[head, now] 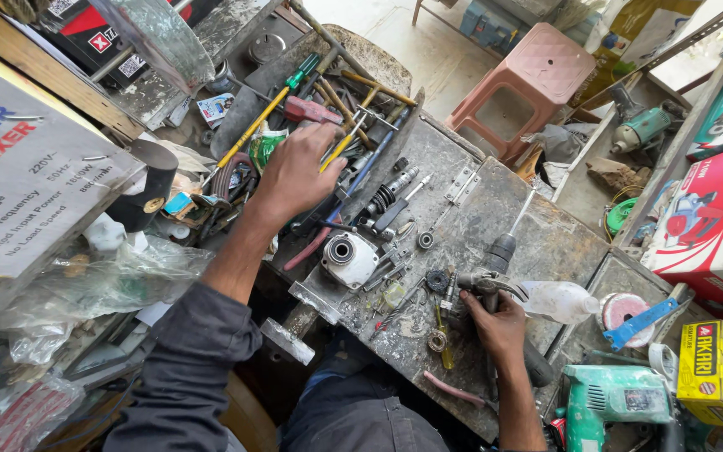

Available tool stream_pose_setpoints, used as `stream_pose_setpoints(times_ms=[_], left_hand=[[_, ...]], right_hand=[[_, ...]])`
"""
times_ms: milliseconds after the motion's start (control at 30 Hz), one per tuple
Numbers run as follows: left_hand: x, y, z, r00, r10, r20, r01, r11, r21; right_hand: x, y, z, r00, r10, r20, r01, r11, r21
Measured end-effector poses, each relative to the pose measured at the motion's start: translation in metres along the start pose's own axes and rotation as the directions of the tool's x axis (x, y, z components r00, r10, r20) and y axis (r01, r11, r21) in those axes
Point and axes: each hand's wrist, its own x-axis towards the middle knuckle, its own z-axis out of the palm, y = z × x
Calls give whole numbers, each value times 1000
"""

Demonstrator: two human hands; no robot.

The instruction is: The person works at a cluttered workbench repairing an electric mixer machine. They fit a bearing into the mixer housing by hand, use pliers to press and adjust parts, tap components with a hammer, pick up and reposition the housing, and use a power drill on the assembly while handling small screws and fittings.

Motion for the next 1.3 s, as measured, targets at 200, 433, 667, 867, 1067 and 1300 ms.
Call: stream_pose_setpoints(times_ms=[200,433,667,867,1067,1300], left_hand=[[-63,-9,-9,995,-100,-21,102,992,77],[-66,-11,18,987,-65,144,-10,884,468],[-41,-12,38,975,-32,219,-60,913,403],[-12,-8,38,952,46,303,-163,914,371],[1,8,35,841,-162,516,-142,854,500],[-1,-9,19,948,-122,295,45,966,255]], right_hand=[[2,9,-5,1000,8,-26,-10,998,-67],[3,13,-5,1000,-7,-29,6,1000,-30],[0,6,-5,998,41,-39,-43,998,-43],[-1,2,-1,999,-25,-23,25,1000,1],[-1,-2,1,999,-24,-26,24,1000,-10],[-1,-1,1,999,-31,-34,29,998,-64]])
